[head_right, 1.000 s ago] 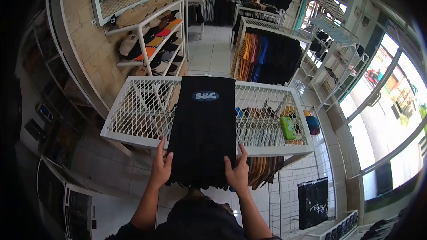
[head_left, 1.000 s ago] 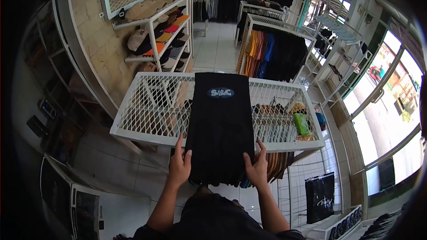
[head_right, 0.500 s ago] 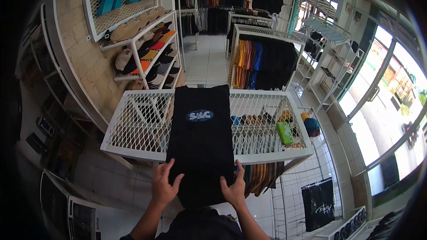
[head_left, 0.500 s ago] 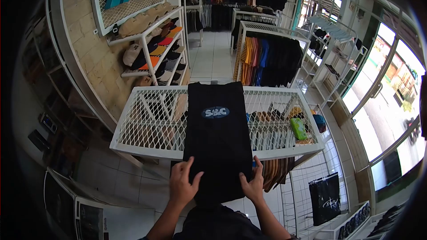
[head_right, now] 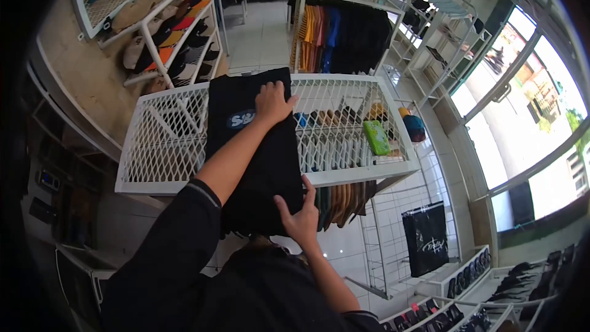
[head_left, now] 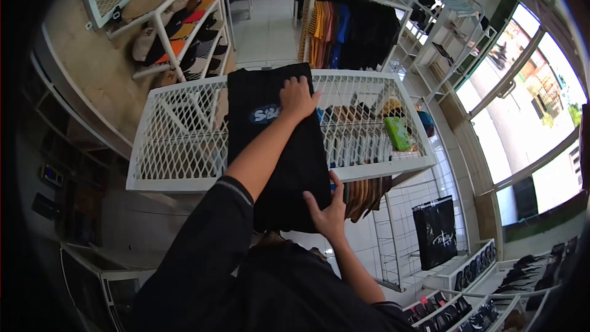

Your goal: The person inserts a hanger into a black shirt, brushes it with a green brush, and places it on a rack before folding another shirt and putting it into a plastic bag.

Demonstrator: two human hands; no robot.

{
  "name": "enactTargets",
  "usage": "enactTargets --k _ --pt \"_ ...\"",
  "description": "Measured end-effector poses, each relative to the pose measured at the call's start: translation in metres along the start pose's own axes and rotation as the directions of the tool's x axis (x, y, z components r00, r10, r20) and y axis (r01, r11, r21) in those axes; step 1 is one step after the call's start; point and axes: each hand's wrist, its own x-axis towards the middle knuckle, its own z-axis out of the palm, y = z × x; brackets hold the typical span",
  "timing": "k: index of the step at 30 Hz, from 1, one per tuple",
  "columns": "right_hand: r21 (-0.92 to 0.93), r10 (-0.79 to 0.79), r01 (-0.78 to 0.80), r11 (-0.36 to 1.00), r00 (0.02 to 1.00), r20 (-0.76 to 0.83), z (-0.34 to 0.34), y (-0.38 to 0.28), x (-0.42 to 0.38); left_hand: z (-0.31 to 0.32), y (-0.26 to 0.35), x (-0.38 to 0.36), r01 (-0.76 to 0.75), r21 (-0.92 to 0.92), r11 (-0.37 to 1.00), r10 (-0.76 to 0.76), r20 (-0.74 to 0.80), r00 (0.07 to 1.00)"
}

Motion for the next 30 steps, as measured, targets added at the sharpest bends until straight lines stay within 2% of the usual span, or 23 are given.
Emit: enactTargets --k 2,3,4,5,6,8,9,10,11,12,13,15,16,18,20,21,22,23,26,28,30 --pt "-0.037 0.009 -0.010 0.999 1.000 -0.027 0.003 -0.004 0.002 0.013 -0.003 0.011 0.041 0.038 0.998 -0.042 0.002 0.999" --pt "-0.060 0.098 -0.098 0.993 0.995 -0.004 0.001 -0.013 0.003 0.019 -0.004 0.011 0.046 0.025 0.999 -0.046 0.006 0.999" --pt "-0.083 0.189 -0.187 0.979 0.982 0.018 0.001 -0.018 0.004 0.024 -0.006 0.010 -0.005 0.064 0.998 0.007 -0.027 1.000" --pt "-0.071 0.168 -0.168 0.983 0.986 0.000 0.003 -0.015 0.004 0.029 -0.009 0.011 -0.055 0.109 0.992 0.062 -0.061 0.996" --pt "-0.077 0.173 -0.172 0.982 0.985 0.005 0.002 -0.016 0.005 0.032 -0.010 0.010 -0.049 0.106 0.993 0.055 -0.056 0.997" --pt "-0.142 0.187 -0.185 0.972 0.982 0.006 0.000 -0.021 0.008 0.035 -0.013 0.012 -0.011 -0.014 1.000 0.009 -0.128 0.992" --pt "-0.142 0.191 -0.188 0.972 0.982 0.009 -0.001 -0.023 0.009 0.033 -0.017 0.015 0.045 -0.192 0.980 -0.077 -0.167 0.983" --pt "-0.258 0.005 -0.010 0.966 1.000 -0.020 -0.001 -0.025 0.010 0.029 -0.023 0.019 0.050 -0.188 0.981 -0.082 -0.164 0.983" --pt "-0.369 -0.184 0.162 0.915 0.983 -0.023 0.001 -0.028 0.011 0.024 -0.034 0.024 0.134 -0.420 0.898 -0.197 -0.112 0.974" --pt "-0.362 -0.179 0.162 0.918 0.984 -0.014 0.004 -0.034 0.011 0.015 -0.045 0.026 0.211 -0.620 0.755 -0.298 -0.038 0.954" --pt "-0.332 -0.245 0.249 0.910 0.968 0.056 0.007 -0.045 0.011 0.009 -0.056 0.025 0.224 -0.620 0.752 -0.353 -0.092 0.931" --pt "-0.209 -0.335 0.377 0.902 0.918 0.210 0.011 -0.065 0.019 -0.006 -0.081 0.022 0.232 -0.637 0.735 -0.349 -0.062 0.935" --pt "-0.204 -0.337 0.377 0.903 0.918 0.208 0.012 -0.071 0.029 -0.012 -0.090 0.018 0.232 -0.641 0.732 -0.338 -0.045 0.940" --pt "-0.102 -0.303 0.358 0.928 0.887 0.349 0.014 -0.076 0.058 -0.002 -0.109 0.005 0.181 -0.645 0.743 -0.295 -0.073 0.953" --pt "-0.110 -0.333 0.358 0.927 0.923 0.191 0.030 -0.061 0.107 0.000 -0.118 -0.003 0.121 -0.680 0.724 -0.242 -0.085 0.967" --pt "-0.157 -0.265 0.290 0.944 0.951 0.161 0.036 -0.066 0.138 -0.006 -0.116 -0.005 0.157 -0.704 0.692 -0.265 -0.046 0.963" --pt "-0.089 -0.253 0.262 0.961 0.962 0.099 0.048 -0.055 0.168 -0.011 -0.112 -0.005 0.193 -0.727 0.659 -0.285 -0.004 0.959" --pt "-0.090 -0.330 0.336 0.937 0.941 0.082 0.059 -0.035 0.201 -0.014 -0.109 -0.006 0.185 -0.726 0.662 -0.272 -0.004 0.962" --pt "-0.119 -0.285 0.296 0.948 0.953 0.103 0.091 0.002 0.276 -0.016 -0.103 -0.008 0.221 -0.711 0.667 -0.309 0.006 0.951" --pt "-0.096 -0.083 0.103 0.990 0.978 0.194 0.113 0.012 0.305 -0.014 -0.103 -0.010 0.156 -0.717 0.680 -0.294 -0.072 0.953" --pt "-0.098 -0.134 0.158 0.983 0.967 0.217 0.130 0.017 0.321 -0.013 -0.105 -0.009 0.162 -0.721 0.673 -0.294 -0.059 0.954"
